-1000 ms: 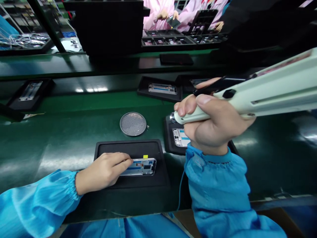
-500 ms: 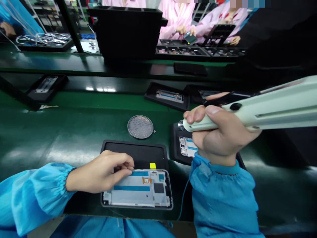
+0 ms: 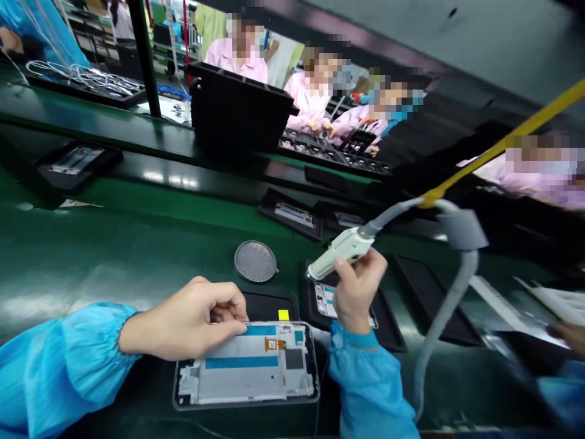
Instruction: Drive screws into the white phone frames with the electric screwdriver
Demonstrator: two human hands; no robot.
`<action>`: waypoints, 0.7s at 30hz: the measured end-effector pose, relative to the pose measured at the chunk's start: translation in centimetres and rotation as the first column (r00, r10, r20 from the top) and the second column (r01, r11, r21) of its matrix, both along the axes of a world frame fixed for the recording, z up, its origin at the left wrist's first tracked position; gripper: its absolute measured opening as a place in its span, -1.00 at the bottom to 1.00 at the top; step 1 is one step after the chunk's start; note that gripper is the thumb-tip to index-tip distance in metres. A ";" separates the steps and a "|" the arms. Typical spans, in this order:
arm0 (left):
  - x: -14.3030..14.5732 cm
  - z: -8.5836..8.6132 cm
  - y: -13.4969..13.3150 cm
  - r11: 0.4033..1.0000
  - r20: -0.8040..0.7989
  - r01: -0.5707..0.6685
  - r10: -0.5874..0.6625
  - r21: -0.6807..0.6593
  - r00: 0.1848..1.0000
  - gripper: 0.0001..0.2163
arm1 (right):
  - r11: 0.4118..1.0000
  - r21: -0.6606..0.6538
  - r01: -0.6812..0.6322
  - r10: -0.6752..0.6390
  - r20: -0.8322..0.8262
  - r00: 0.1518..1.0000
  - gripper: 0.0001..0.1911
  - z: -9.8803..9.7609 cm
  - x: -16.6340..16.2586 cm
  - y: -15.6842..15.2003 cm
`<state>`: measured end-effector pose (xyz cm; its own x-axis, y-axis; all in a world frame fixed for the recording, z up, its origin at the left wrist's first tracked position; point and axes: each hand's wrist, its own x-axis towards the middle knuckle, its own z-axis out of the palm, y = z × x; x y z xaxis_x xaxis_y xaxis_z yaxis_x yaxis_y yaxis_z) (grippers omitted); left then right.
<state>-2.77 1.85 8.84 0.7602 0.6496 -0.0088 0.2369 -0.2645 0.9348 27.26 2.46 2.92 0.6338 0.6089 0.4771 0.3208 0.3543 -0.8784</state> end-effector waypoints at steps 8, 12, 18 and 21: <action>-2.6 1.8 0.4 0.912 0.098 0.035 -0.082 0.409 0.992 -0.92 | 0.640 -0.473 -0.606 0.768 0.356 0.532 -0.65 6.5 -7.3 -7.0; -4.0 1.8 0.0 0.786 0.056 -0.005 -0.038 0.618 0.998 -0.93 | 0.657 -0.446 -0.608 0.749 0.483 0.454 -0.83 8.2 -9.7 -5.7; -5.0 1.4 0.3 0.689 0.055 -0.099 0.086 0.718 0.995 -0.93 | 0.656 -0.419 -0.628 0.753 0.428 0.501 -0.84 7.5 -10.9 -4.3; -5.1 1.5 0.7 0.727 0.015 -0.072 0.084 0.683 0.996 -0.92 | 0.596 -0.454 -0.662 0.803 0.360 0.475 -0.90 7.3 -11.1 -3.9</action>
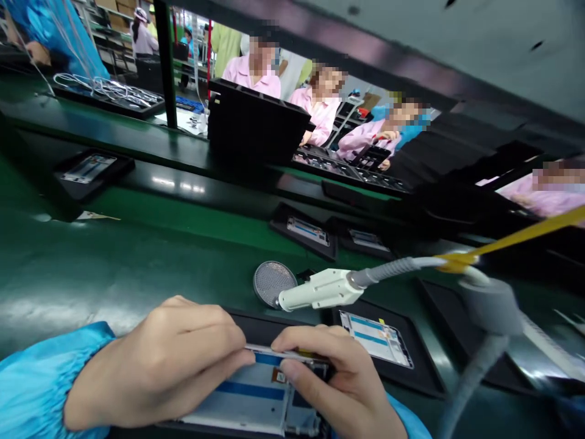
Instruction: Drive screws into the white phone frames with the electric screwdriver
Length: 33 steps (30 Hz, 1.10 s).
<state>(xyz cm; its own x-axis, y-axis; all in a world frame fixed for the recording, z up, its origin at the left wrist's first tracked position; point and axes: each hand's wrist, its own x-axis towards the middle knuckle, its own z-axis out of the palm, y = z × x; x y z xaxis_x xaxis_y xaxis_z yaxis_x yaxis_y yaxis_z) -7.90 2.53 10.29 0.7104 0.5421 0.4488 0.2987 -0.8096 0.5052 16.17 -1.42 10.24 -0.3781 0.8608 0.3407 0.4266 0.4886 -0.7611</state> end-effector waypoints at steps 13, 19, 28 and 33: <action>0.5 0.1 0.9 0.993 -0.005 -0.002 0.002 -0.115 1.000 -0.88 | 0.983 -0.181 0.015 -0.026 -0.060 0.998 -0.84 -0.4 0.2 0.9; 0.8 0.4 0.8 0.984 0.029 0.046 -0.042 -0.174 0.999 -0.89 | 0.967 -0.229 -0.112 0.076 -0.160 0.984 -0.82 -0.4 1.1 1.3; 0.8 0.4 0.8 0.982 0.010 0.046 -0.045 -0.181 0.999 -0.91 | 0.952 -0.293 -0.088 0.040 -0.166 0.985 -0.77 -0.4 1.0 1.2; 0.8 0.4 0.8 0.984 0.014 0.041 -0.040 -0.172 0.999 -0.92 | 0.945 -0.315 -0.088 0.023 -0.204 0.979 -0.79 -0.2 0.8 1.0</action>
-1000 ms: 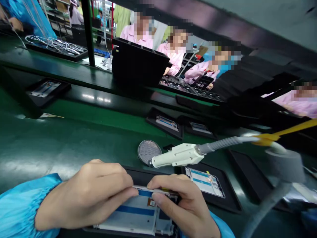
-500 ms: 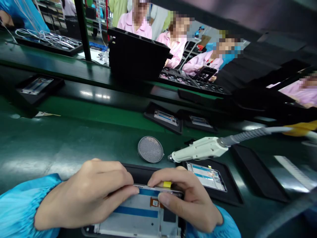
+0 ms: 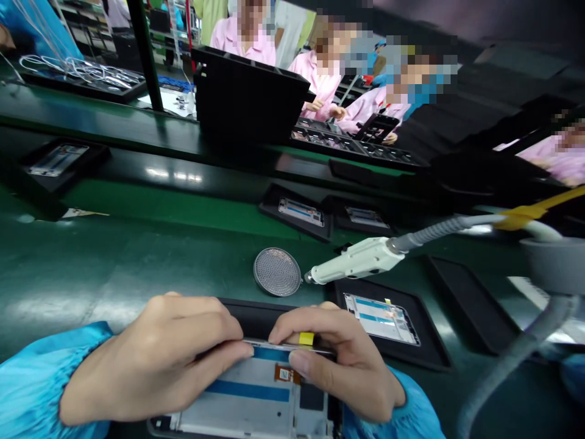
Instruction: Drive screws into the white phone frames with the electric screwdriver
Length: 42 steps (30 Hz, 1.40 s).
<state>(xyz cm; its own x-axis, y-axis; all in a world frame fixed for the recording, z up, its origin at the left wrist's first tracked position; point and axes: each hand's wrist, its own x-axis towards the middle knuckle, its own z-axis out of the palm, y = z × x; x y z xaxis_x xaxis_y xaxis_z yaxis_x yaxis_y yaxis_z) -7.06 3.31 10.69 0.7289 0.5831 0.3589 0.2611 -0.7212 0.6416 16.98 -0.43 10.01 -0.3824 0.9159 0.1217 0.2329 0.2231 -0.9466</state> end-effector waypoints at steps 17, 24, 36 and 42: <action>0.1 0.1 0.1 1.000 0.026 0.019 -0.019 -0.001 0.999 -0.91 | 1.000 -0.008 -0.011 0.010 -0.079 0.997 -0.79 -0.5 -0.3 0.1; 0.1 -0.1 0.3 0.999 0.012 -0.027 0.026 0.039 1.000 -0.92 | 0.997 0.011 0.078 -0.077 -0.042 0.996 -0.76 -0.9 -0.4 0.0; 0.1 -0.2 0.2 0.999 0.009 -0.004 0.004 0.040 1.000 -0.92 | 0.991 0.058 0.123 -0.124 0.009 0.992 -0.74 -0.9 -0.3 -0.4; 0.1 -0.2 0.1 0.999 0.017 0.023 -0.024 0.032 1.000 -0.93 | 0.999 0.038 0.022 -0.020 -0.045 0.999 -0.81 -0.9 -0.2 -0.1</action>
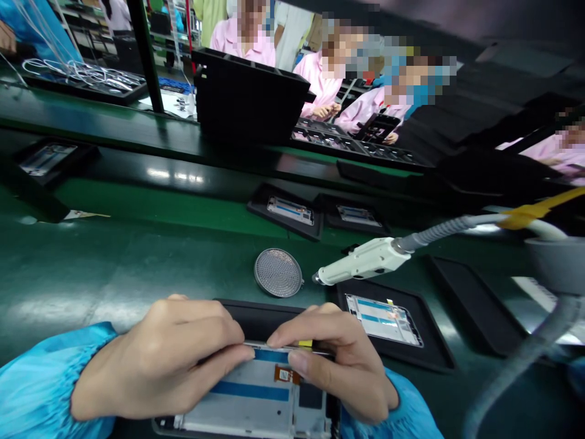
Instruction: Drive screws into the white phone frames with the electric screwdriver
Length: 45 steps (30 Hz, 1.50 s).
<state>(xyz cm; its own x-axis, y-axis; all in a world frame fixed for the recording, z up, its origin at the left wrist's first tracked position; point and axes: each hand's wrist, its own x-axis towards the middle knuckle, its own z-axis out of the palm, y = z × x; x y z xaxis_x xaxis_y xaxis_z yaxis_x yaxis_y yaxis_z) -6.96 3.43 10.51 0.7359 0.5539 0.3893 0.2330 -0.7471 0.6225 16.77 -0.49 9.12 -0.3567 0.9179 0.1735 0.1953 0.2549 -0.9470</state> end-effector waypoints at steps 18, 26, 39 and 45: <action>-0.3 -0.4 -0.2 0.991 -0.021 0.013 -0.010 0.137 1.000 -0.92 | 0.977 0.215 0.000 -0.019 0.085 0.996 -0.82 0.5 1.0 -0.4; -0.4 -0.8 -1.0 0.960 -0.129 0.003 0.034 0.279 0.991 -0.88 | 0.891 0.448 -0.066 -0.090 0.317 0.944 -0.90 0.1 -0.5 -0.3; 0.0 -0.5 -0.3 0.937 -0.218 0.126 -0.055 0.326 0.974 -0.69 | 0.859 0.505 -0.087 0.010 0.152 0.988 -0.88 -0.8 -0.8 0.2; 0.0 -0.4 -0.3 0.946 -0.213 0.141 -0.080 0.290 0.974 -0.67 | 0.860 0.505 -0.069 0.020 0.103 0.995 -0.88 -0.7 -1.0 0.3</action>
<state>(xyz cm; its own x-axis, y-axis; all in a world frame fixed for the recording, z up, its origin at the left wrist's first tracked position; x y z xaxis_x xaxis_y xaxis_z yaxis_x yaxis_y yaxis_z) -6.95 3.13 10.13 0.8644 0.3435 0.3671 0.2323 -0.9205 0.3142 15.74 -0.15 8.41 -0.4321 0.6940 0.5759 0.2505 0.7058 -0.6626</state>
